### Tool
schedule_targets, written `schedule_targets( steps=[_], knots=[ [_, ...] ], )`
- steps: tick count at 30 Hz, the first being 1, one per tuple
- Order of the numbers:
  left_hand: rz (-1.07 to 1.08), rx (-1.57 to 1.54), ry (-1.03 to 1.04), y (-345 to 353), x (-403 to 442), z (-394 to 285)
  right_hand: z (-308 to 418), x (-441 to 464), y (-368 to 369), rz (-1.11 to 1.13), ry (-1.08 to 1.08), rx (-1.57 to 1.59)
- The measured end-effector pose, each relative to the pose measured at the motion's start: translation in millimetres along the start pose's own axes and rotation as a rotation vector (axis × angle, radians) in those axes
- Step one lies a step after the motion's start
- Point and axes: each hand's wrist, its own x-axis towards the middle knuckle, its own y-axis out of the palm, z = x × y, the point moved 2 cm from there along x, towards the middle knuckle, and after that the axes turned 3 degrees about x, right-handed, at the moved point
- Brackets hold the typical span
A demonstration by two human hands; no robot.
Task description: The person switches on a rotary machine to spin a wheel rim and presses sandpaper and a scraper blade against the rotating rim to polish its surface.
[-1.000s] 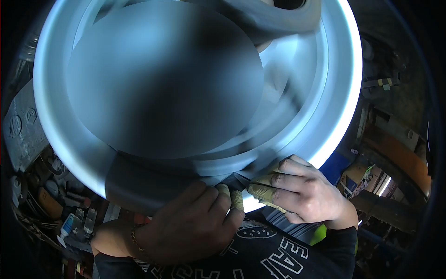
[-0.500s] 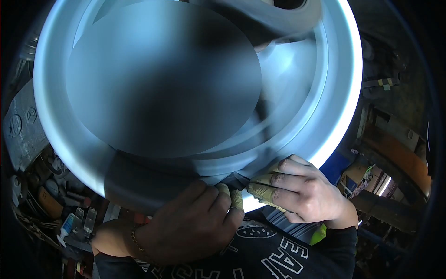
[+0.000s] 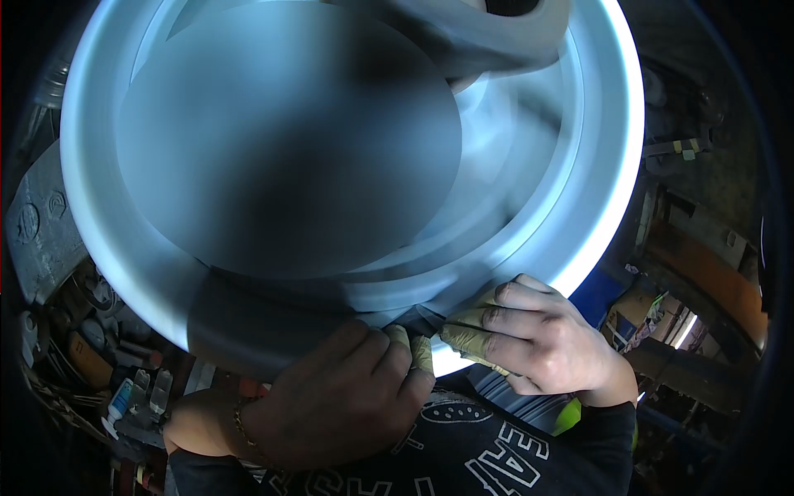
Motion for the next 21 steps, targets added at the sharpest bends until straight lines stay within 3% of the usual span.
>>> schedule_targets(
  steps=[21],
  knots=[
    [0.002,0.003,-0.005,0.5,0.9,-0.6,-0.8,0.7,0.8,-0.001,0.004,-0.004]
  ],
)
